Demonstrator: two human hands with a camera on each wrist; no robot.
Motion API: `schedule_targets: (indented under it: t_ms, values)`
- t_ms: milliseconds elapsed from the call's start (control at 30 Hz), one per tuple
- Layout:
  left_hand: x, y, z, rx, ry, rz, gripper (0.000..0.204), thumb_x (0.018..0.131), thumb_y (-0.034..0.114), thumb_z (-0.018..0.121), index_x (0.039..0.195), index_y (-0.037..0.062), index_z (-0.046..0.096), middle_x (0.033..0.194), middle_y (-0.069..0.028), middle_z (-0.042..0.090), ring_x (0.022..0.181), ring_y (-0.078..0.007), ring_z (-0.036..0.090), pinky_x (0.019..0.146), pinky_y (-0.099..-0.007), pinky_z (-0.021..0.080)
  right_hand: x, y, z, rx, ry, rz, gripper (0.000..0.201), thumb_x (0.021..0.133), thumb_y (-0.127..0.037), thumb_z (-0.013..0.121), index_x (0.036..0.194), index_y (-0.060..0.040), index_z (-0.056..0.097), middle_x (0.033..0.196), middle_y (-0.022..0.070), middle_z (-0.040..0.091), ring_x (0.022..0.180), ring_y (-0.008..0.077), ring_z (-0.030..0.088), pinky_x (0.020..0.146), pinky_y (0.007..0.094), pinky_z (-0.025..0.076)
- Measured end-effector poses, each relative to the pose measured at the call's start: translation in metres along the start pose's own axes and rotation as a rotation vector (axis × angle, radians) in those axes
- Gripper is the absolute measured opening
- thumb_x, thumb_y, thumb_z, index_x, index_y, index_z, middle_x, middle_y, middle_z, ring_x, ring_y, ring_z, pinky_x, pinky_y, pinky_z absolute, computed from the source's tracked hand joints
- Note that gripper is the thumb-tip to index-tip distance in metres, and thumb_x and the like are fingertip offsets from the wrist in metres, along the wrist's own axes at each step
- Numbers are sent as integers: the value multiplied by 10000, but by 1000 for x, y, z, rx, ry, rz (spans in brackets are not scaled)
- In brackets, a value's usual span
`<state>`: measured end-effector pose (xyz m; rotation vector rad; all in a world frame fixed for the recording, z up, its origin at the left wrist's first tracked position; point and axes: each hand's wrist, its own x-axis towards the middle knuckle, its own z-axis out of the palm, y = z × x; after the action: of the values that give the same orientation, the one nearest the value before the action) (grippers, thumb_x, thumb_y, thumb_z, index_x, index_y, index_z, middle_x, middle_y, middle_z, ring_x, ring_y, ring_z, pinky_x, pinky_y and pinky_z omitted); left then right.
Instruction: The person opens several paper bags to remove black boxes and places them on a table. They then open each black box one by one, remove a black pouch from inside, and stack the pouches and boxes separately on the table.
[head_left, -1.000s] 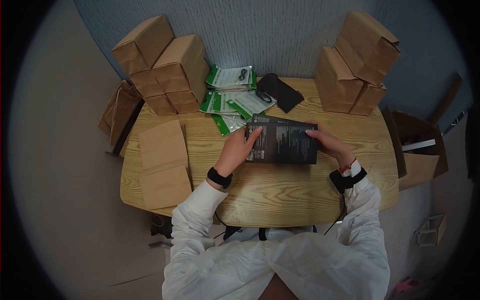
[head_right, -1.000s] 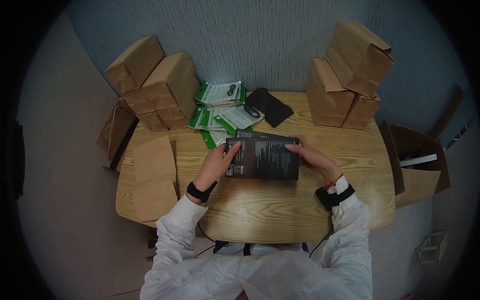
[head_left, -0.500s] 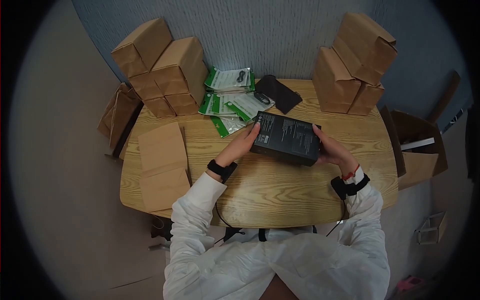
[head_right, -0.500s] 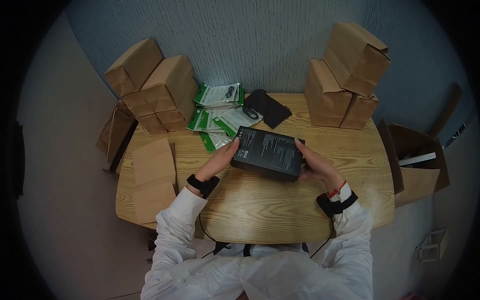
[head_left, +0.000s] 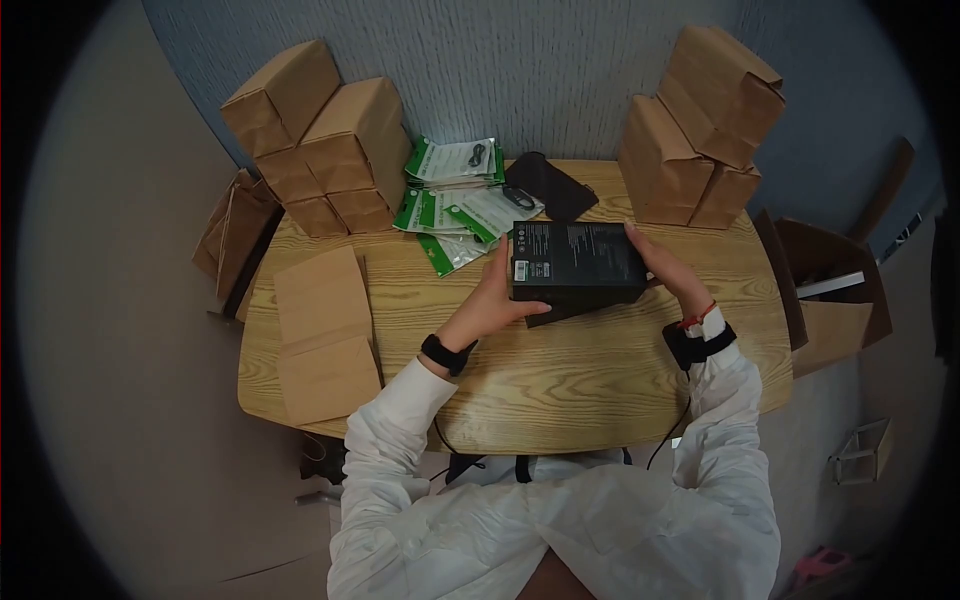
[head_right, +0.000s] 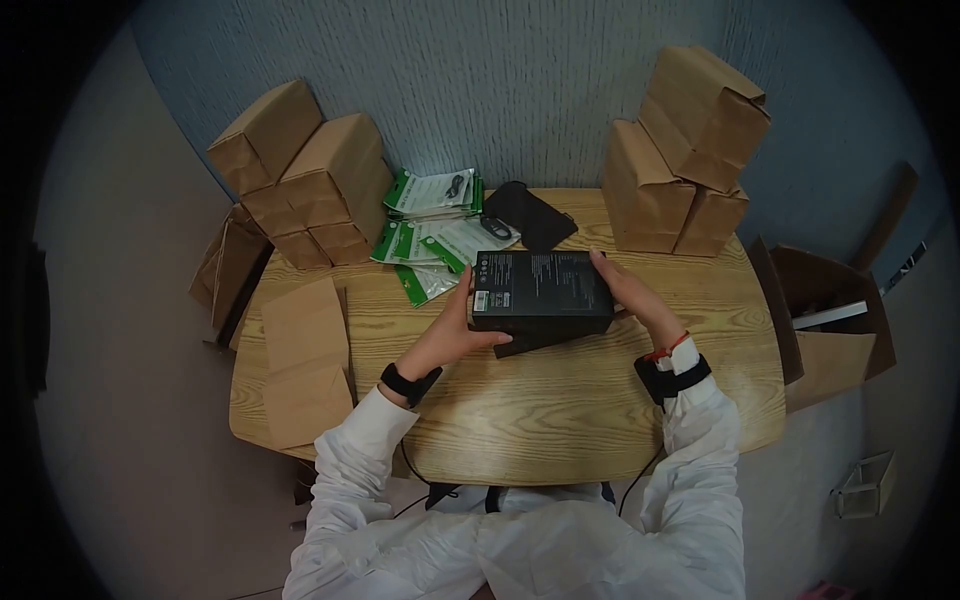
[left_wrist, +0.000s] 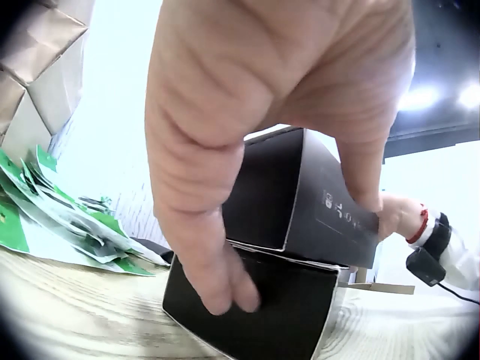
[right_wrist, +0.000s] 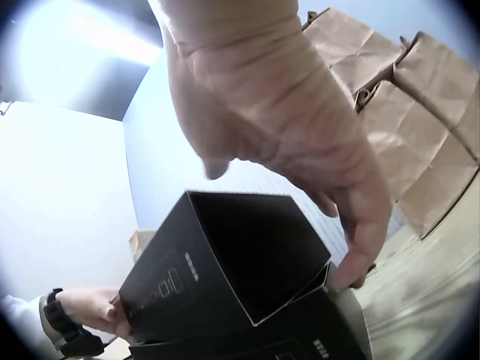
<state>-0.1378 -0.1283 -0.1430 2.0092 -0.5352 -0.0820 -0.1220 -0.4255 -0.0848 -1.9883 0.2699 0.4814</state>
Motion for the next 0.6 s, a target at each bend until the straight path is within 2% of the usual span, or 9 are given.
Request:
schedule_targets:
  t_ms: [67,100,167,233,300,367,500,567,600]
  values:
    - [1,0,-5,-2,-16,30,1217,674,200,854,1480,8,-38,1482,-224,248,1366,-283,273,1079,-335,303,-10,8,-7,121,17,-128,805,868,-574,560,1466,-113,282,1282,156,515,1055,244,566,845,397,489]
    - [2,0,-9,-4,-31,55,1286,640,187,875,1481,26,-86,1503,-228,202,1387,-294,237,1089,-342,291,-15,17,-12,118,19,-132,805,868,-574,560,1466,-113,282,1282,156,515,1055,244,566,845,397,489]
    - [4,7,-16,25,-19,92,1286,632,177,878,1488,54,-74,1507,-233,188,1389,-299,236,1094,-352,286,-26,30,-19,-198,81,-540,1046,759,-365,779,1507,-124,89,1205,220,545,940,247,626,815,400,511]
    - [9,9,-21,50,-17,126,1287,624,166,881,1495,83,-62,1510,-238,173,1392,-304,234,1099,-361,281,-36,28,-18,-101,14,-465,1081,720,-260,812,1505,-119,83,1247,236,511,990,256,614,848,401,503]
    - [17,10,-24,-304,-142,30,1330,580,341,898,1496,88,-33,1524,-244,96,1417,-349,141,1141,-399,195,-40,26,-14,-2,-43,-388,1126,681,-156,845,1504,-114,78,1290,252,477,1040,265,602,882,402,495]
    - [19,11,-24,-286,-133,46,1304,577,333,900,1498,105,6,1510,-235,117,1405,-341,168,1137,-412,201,-28,30,-13,106,-102,-362,1075,703,-128,825,1498,-89,103,1265,243,497,1064,251,592,875,350,494]
    - [7,9,-24,100,-126,168,1295,558,324,909,1499,137,40,1519,-180,116,1389,-326,206,1122,-419,229,-7,45,-14,94,-117,-412,1028,734,-159,806,1485,-30,115,1222,228,519,1021,235,606,849,304,494]
    - [2,13,-28,-72,-202,160,1128,713,355,816,1497,121,40,1514,-186,157,1382,-332,227,1127,-414,211,-6,48,-7,98,109,-330,982,775,-222,778,1464,42,129,1179,194,536,935,201,617,811,264,491]
    - [3,9,-27,-70,-205,158,1128,713,355,816,1497,121,40,1514,-186,157,1382,-332,227,1127,-414,211,-9,50,-1,102,108,-329,982,775,-222,778,1464,42,129,1179,194,536,935,201,617,811,264,491]
